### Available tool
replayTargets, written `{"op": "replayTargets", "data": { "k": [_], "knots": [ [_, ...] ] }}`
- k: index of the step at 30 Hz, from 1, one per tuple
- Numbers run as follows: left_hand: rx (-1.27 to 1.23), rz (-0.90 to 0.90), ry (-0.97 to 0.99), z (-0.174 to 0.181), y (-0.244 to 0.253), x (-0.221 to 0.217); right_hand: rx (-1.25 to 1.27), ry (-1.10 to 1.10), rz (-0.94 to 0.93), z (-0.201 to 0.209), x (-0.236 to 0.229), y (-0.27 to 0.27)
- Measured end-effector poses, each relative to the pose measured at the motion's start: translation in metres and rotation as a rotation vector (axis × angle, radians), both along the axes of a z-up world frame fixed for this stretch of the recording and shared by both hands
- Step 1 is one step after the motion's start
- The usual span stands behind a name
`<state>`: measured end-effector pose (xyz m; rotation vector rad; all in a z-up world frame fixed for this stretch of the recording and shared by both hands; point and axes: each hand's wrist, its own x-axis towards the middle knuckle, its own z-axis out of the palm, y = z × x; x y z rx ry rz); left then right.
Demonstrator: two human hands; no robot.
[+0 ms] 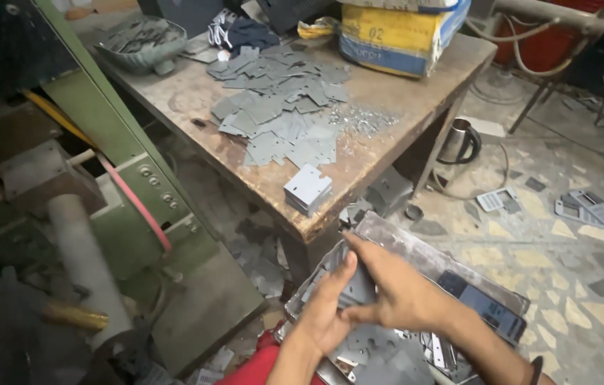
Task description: The person sorts small, grey metal plates from a tray, stacking them into neat piles on a nearby workbench. They handle the parts by hand, picking them up and arranging them. Later, they pick up a larger white plastic vent-like object from a separate bin and hold it up to the camera.
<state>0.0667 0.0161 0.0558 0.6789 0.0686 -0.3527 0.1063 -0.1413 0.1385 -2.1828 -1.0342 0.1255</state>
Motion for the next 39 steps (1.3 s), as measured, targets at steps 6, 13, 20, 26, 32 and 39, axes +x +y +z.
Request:
{"op": "replayTargets", "data": {
  "k": [6, 13, 20, 26, 32, 39],
  "knots": [
    [-0.147, 0.001, -0.173, 0.070, 0.035, 0.042, 0.008, 0.072, -0.092, 0.060, 0.053, 0.037],
    [-0.180, 0.114, 0.055, 0.081, 0.066, 0.058, -0.079, 0.069, -0.314, 0.050, 0.138, 0.088],
    [-0.114, 0.465, 0.220, 0.020, 0.089, 0.058, -0.402, -0.071, -0.369, 0.035, 0.169, 0.129],
    [0.066, 0.598, 0.292, 0.005, 0.100, 0.070, -0.431, -0.164, -0.375, 0.013, 0.165, 0.139],
    [0.605, 0.691, -0.036, -0.010, 0.111, 0.121, -0.532, -0.032, -0.408, 0.030, 0.159, 0.138],
    [1.204, 0.683, -0.331, 0.017, 0.119, 0.164, -0.566, 0.027, -0.344, 0.039, 0.170, 0.132]
  ]
}}
